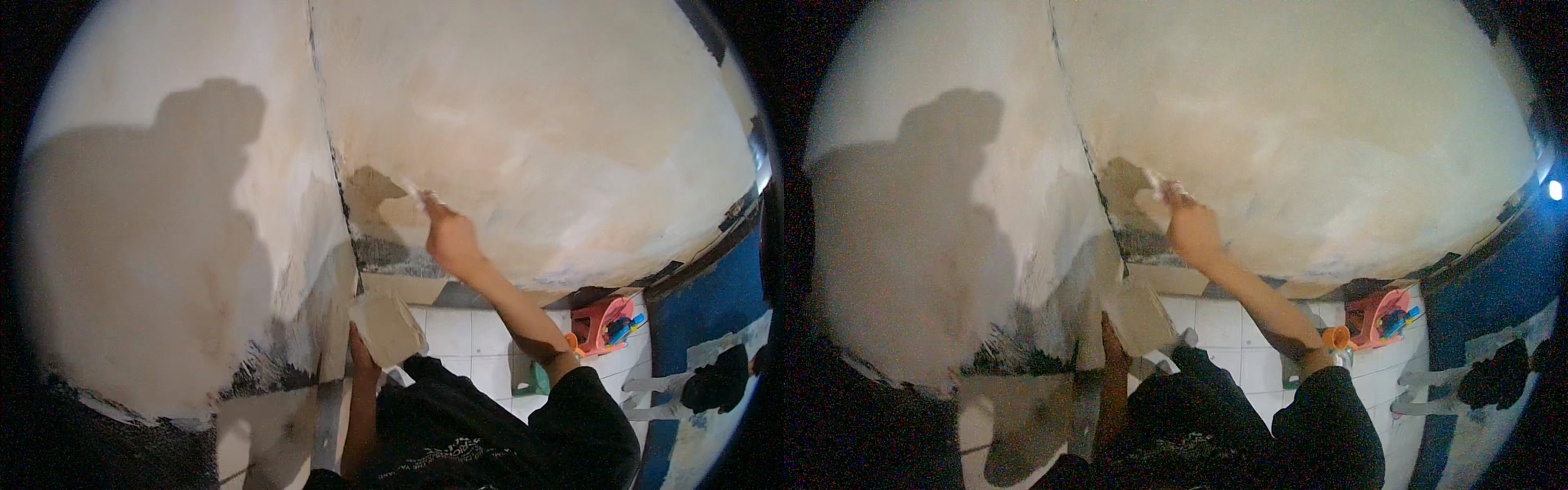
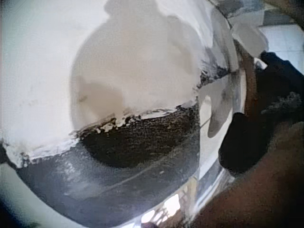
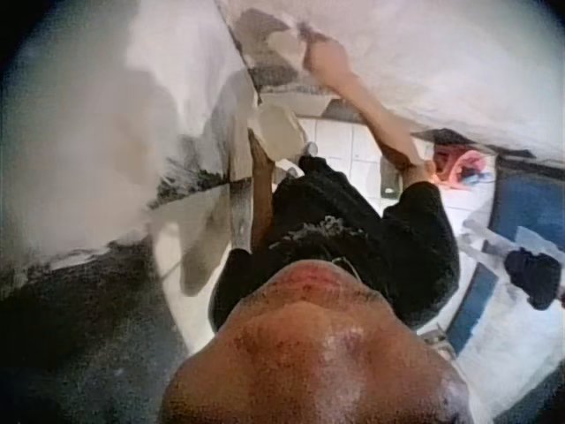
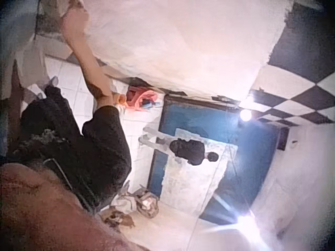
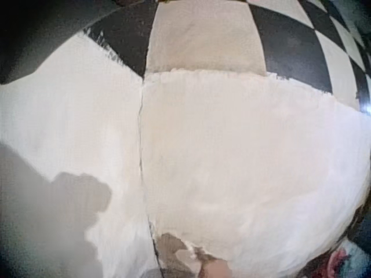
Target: The person applies white putty to a wall using a scraper, dipping the scraper into a plastic container and smoothing the substance over the wall surface.
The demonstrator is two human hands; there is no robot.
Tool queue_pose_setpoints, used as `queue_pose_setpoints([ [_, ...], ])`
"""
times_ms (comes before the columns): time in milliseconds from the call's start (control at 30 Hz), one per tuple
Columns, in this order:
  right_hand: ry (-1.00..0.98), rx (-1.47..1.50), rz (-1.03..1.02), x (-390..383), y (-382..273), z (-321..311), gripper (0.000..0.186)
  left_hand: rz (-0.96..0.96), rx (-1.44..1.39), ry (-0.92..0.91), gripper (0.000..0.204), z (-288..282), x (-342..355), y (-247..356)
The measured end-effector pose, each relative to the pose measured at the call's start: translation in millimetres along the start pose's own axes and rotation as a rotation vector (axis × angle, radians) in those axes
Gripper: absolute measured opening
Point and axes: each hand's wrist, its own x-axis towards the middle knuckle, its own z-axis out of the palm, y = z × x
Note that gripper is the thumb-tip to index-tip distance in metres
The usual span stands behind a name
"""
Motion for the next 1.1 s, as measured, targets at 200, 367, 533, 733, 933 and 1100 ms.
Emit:
queue_pose_setpoints([
  [200, 0.032, 1.027, 0.397, -35.6, -3.3, -68.0, 0.012, -0.004, 0.052, -0.035, 0.066, 76.5, -17.4, 40.5],
  [367, -0.077, 0.94, 0.39, -78.3, 13.9, -54.2, 0.016, -0.096, 0.132, -0.082, 0.061, 127.6, -22.4, 44.1],
  [533, -0.197, 0.547, 0.185, -92.6, -12.9, -42.0, 0.019, -0.077, 0.132, -0.059, 0.06, 135.1, -22.8, 33.4],
  [733, -0.203, 0.52, 0.179, -96.0, -10.5, -8.8, 0.02, 0.028, 0.247, -0.087, 0.053, 148.8, -27.5, 33.2],
  [933, -0.224, 0.652, 0.331, -101.3, -26.9, -0.3, 0.021, 0.057, 0.359, -0.074, 0.05, 146.1, -28.6, 34.6],
  [1100, -0.277, 0.622, 0.329, -101.5, -17.1, 10.7, 0.022, 0.009, 0.379, -0.043, 0.053, 148.8, -27.6, 32.3],
])
